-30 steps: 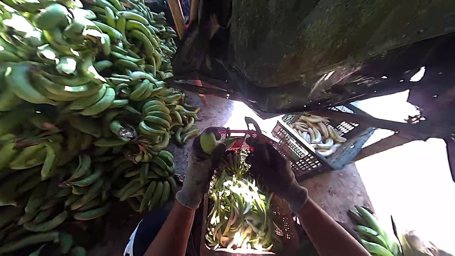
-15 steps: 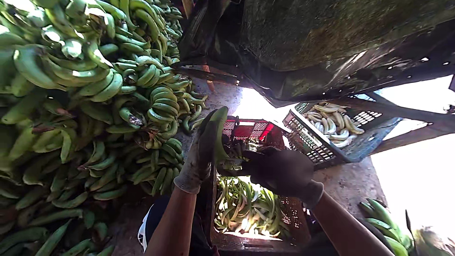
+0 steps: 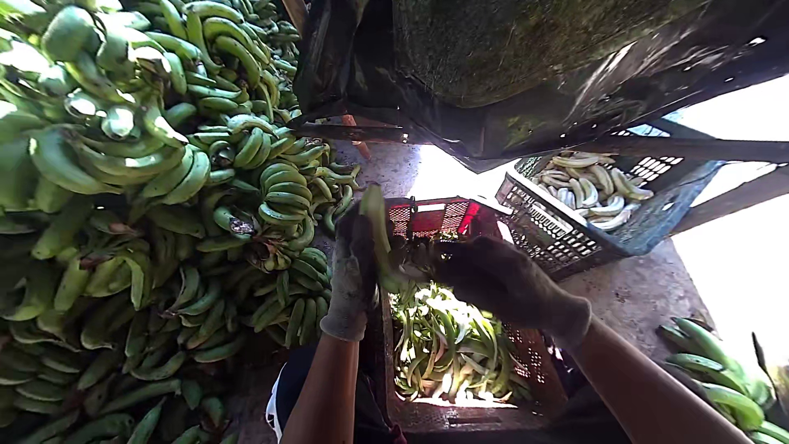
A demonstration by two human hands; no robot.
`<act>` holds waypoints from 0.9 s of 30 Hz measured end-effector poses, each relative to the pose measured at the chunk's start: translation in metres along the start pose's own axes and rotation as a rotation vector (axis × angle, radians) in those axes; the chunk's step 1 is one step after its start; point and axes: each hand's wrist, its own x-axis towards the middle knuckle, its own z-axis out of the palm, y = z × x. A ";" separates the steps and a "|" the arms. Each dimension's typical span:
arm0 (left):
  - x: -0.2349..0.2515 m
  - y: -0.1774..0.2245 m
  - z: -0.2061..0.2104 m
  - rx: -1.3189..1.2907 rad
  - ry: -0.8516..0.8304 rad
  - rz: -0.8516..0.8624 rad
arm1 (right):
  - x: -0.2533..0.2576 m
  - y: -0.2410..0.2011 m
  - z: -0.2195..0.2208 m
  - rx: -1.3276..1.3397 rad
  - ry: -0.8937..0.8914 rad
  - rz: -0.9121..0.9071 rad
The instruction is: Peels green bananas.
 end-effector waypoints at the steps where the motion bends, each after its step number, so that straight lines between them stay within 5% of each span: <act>1: 0.002 -0.002 0.000 0.011 0.044 0.030 | -0.001 -0.003 0.008 0.003 -0.060 -0.029; 4: -0.012 -0.001 0.004 -0.092 -0.098 -0.006 | 0.008 0.001 0.006 -0.092 -0.058 -0.071; 9: -0.028 0.009 0.017 0.037 -0.426 -0.186 | 0.028 0.023 -0.034 -0.308 0.317 -0.046; 18: 0.008 -0.007 0.014 -0.238 0.127 0.174 | 0.008 0.000 0.018 -0.199 0.022 -0.188; 20: -0.003 -0.004 0.014 -0.212 -0.001 0.165 | 0.019 0.000 0.006 -0.187 0.062 -0.186; 24: -0.022 0.016 0.017 -0.148 -0.565 -0.279 | 0.034 0.017 -0.024 -0.070 0.171 -0.120; 27: -0.024 0.016 0.024 -0.039 -0.558 -0.297 | 0.030 0.019 -0.026 -0.108 0.202 -0.031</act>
